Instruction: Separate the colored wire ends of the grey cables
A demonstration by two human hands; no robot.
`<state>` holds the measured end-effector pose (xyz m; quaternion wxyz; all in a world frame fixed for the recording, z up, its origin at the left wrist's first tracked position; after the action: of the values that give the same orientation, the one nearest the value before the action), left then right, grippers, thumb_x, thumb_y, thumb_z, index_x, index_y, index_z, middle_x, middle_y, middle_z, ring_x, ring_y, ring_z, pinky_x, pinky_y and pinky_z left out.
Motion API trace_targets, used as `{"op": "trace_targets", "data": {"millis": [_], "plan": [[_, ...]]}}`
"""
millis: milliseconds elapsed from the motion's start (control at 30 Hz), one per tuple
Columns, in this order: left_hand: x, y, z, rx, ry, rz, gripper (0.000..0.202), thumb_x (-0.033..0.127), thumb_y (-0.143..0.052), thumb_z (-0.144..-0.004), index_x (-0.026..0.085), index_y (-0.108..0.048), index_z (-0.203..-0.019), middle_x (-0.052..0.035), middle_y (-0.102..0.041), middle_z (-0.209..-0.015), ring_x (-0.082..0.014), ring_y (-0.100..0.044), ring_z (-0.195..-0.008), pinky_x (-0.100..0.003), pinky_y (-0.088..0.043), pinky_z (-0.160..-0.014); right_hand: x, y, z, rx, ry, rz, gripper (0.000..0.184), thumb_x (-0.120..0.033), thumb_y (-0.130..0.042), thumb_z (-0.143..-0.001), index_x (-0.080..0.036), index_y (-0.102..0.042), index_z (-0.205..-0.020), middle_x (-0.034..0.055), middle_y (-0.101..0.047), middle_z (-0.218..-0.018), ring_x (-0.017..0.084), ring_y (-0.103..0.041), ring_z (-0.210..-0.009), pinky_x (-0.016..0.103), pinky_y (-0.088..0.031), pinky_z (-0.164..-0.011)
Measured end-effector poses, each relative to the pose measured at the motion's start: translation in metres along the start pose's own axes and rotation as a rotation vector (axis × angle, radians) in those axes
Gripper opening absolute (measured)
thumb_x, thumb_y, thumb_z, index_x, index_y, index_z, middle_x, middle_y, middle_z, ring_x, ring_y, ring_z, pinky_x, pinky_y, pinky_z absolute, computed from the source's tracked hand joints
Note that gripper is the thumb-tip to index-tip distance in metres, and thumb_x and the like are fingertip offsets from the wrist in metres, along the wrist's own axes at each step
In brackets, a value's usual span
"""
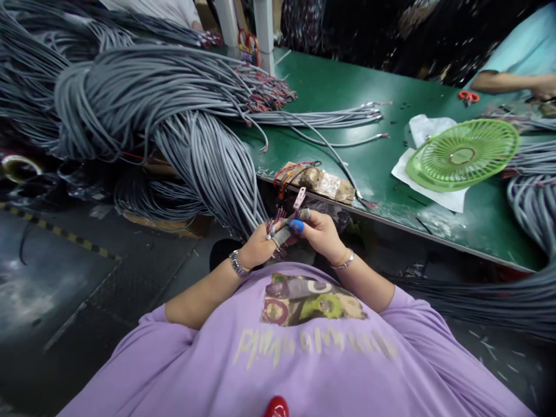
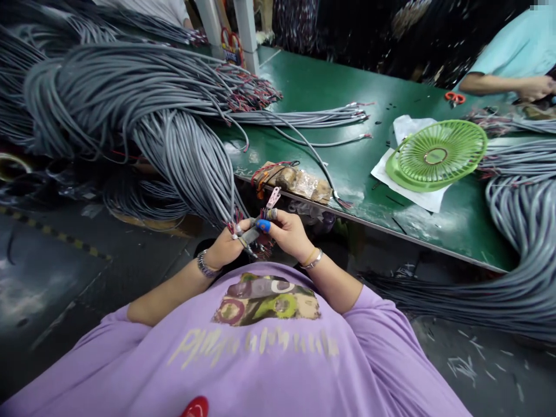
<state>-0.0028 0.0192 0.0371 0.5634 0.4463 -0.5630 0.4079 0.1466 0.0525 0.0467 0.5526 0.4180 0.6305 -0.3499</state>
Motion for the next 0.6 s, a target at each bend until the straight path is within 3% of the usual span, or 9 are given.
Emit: {"op": "trace_targets", "data": {"millis": [100, 233, 400, 600], "plan": [[-0.005, -0.003, 0.004, 0.012, 0.114, -0.012, 0.035, 0.05, -0.067, -0.081, 0.016, -0.063, -0.075, -0.0016, -0.066, -0.06, -0.0117, -0.061, -0.049, -0.022, -0.05, -0.05, 0.015, 0.001, 0.004, 0.118, -0.146, -0.187, 0.035, -0.046, -0.08, -0.067, -0.017, -0.064, -0.077, -0.0023, -0.058, -0.064, 0.009, -0.045, -0.052, 0.023, -0.039, -0.049], [-0.007, -0.004, 0.007, 0.047, 0.178, -0.047, 0.033, 0.047, -0.073, -0.076, 0.016, -0.061, -0.075, 0.0021, -0.061, -0.049, -0.0096, -0.054, -0.04, -0.019, -0.045, -0.042, 0.022, 0.001, 0.004, 0.159, -0.218, -0.302, 0.037, -0.044, -0.084, -0.061, -0.017, -0.062, -0.074, -0.0035, -0.057, -0.062, 0.007, -0.043, -0.051, 0.021, -0.037, -0.048], [-0.003, -0.006, 0.004, 0.132, 0.178, 0.002, 0.032, 0.043, -0.081, -0.067, 0.016, -0.062, -0.071, 0.0005, -0.066, -0.054, -0.0117, -0.059, -0.045, -0.021, -0.047, -0.045, 0.013, -0.005, -0.006, 0.057, -0.206, -0.322, 0.037, -0.041, -0.086, -0.059, -0.016, -0.062, -0.072, -0.0013, -0.062, -0.067, 0.01, -0.052, -0.059, 0.025, -0.046, -0.06], [-0.013, 0.002, 0.002, 0.297, 0.15, 0.101, 0.033, 0.043, -0.07, -0.078, 0.015, -0.061, -0.064, -0.0021, -0.066, -0.056, -0.0102, -0.06, -0.045, -0.019, -0.039, -0.04, 0.024, -0.01, -0.004, 0.153, -0.254, -0.365, 0.04, -0.044, -0.085, -0.058, -0.016, -0.058, -0.068, -0.0055, -0.053, -0.056, 0.006, -0.041, -0.05, 0.022, -0.038, -0.052]]}}
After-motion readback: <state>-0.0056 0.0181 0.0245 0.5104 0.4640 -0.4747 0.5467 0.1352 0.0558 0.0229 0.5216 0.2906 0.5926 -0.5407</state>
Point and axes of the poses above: each hand's wrist, its own z-axis away from the middle knuckle, its own y-axis out of the back of the hand, x = y × z, the point moved 3 cm from there along -z, towards the middle knuckle
